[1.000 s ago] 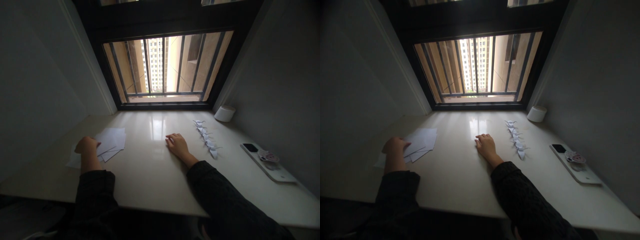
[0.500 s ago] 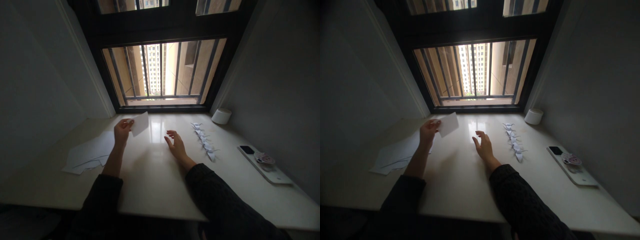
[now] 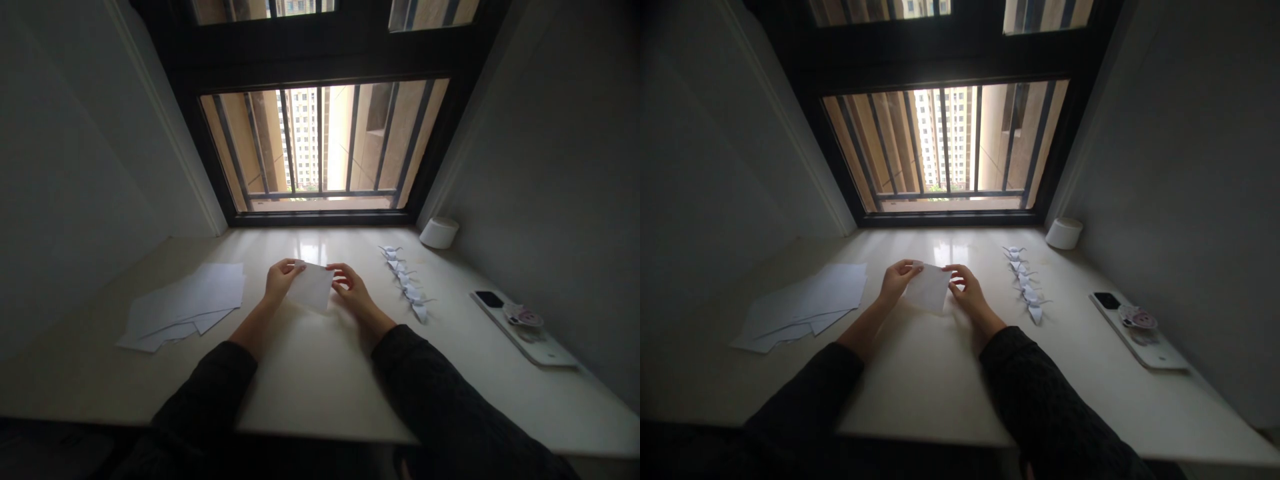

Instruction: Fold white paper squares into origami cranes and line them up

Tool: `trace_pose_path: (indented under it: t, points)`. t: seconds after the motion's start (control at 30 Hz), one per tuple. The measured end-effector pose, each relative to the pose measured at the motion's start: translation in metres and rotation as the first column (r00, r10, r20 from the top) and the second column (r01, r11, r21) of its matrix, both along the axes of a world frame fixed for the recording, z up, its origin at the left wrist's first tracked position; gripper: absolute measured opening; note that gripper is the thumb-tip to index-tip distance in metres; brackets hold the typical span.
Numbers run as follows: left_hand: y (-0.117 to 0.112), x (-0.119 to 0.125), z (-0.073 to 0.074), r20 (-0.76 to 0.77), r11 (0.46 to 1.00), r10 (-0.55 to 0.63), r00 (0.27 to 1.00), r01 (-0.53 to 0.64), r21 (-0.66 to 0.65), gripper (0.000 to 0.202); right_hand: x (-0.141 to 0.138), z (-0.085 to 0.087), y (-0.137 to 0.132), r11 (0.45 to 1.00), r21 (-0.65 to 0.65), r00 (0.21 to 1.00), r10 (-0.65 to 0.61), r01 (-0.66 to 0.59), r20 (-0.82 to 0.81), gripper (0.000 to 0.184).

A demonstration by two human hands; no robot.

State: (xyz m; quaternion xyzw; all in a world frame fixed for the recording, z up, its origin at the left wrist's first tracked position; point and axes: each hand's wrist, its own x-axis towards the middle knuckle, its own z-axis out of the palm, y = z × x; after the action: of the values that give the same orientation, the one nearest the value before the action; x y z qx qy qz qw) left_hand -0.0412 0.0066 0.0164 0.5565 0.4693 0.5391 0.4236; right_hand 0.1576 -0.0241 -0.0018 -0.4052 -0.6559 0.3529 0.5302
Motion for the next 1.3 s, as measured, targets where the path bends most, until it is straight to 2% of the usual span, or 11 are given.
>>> trace_pose_path:
  t: [0.1, 0.23, 0.53, 0.67, 0.77, 0.9, 1.03, 1.17, 1.23, 1.3]
  points:
    - [0.0, 0.004, -0.002, -0.059, 1.0, -0.008, 0.998, 0.008, -0.005, 0.04, 0.004, -0.002, 0.002, 0.997, 0.034, 0.996, 0.072, -0.074, 0.056, 0.033]
    - [-0.002, 0.003, -0.001, -0.072, 1.0, -0.011, 0.997, 0.012, 0.023, 0.044, 0.007, -0.005, 0.005, 0.994, 0.023, 0.994, 0.102, -0.103, 0.051, 0.032]
    - [-0.004, 0.003, -0.003, 0.019, 1.0, 0.004, 1.0, -0.003, -0.019, 0.054, 0.007, -0.01, 0.009, 0.972, -0.188, 0.985, 0.118, -0.14, -0.125, 0.034]
    - [0.001, 0.001, -0.007, 0.066, 0.995, 0.019, 0.998, -0.012, -0.098, 0.065, 0.011, -0.011, 0.013, 0.977, -0.188, 0.973, 0.054, -0.098, -0.225, 0.036]
    - [0.004, -0.001, -0.008, 0.06, 0.986, 0.027, 0.998, -0.017, -0.164, 0.066, 0.015, -0.011, 0.015, 0.974, -0.223, 0.939, -0.033, -0.047, -0.342, 0.037]
    - [-0.001, 0.001, -0.006, 0.059, 0.99, -0.015, 0.998, 0.023, -0.14, 0.067, 0.016, -0.008, 0.016, 0.96, -0.278, 0.876, -0.116, -0.021, -0.468, 0.029]
    - [-0.009, 0.007, 0.0, 0.019, 0.998, -0.049, 0.999, 0.05, -0.025, 0.067, 0.013, -0.005, 0.014, 0.961, -0.272, 0.885, -0.172, 0.053, -0.433, 0.032]
    - [-0.012, 0.008, 0.002, -0.028, 1.0, -0.002, 1.0, 0.002, 0.014, 0.064, 0.011, -0.004, 0.013, 0.966, -0.224, 0.877, -0.218, 0.131, -0.427, 0.042]
    - [-0.011, 0.006, 0.002, -0.054, 0.999, 0.036, 0.998, -0.036, 0.004, 0.056, 0.012, -0.004, 0.013, 0.968, -0.206, 0.877, -0.221, 0.144, -0.426, 0.05]
    - [-0.01, 0.004, 0.0, -0.084, 0.996, 0.086, 0.993, -0.086, 0.007, 0.044, 0.013, -0.004, 0.013, 0.964, -0.201, 0.892, -0.239, 0.172, -0.384, 0.049]
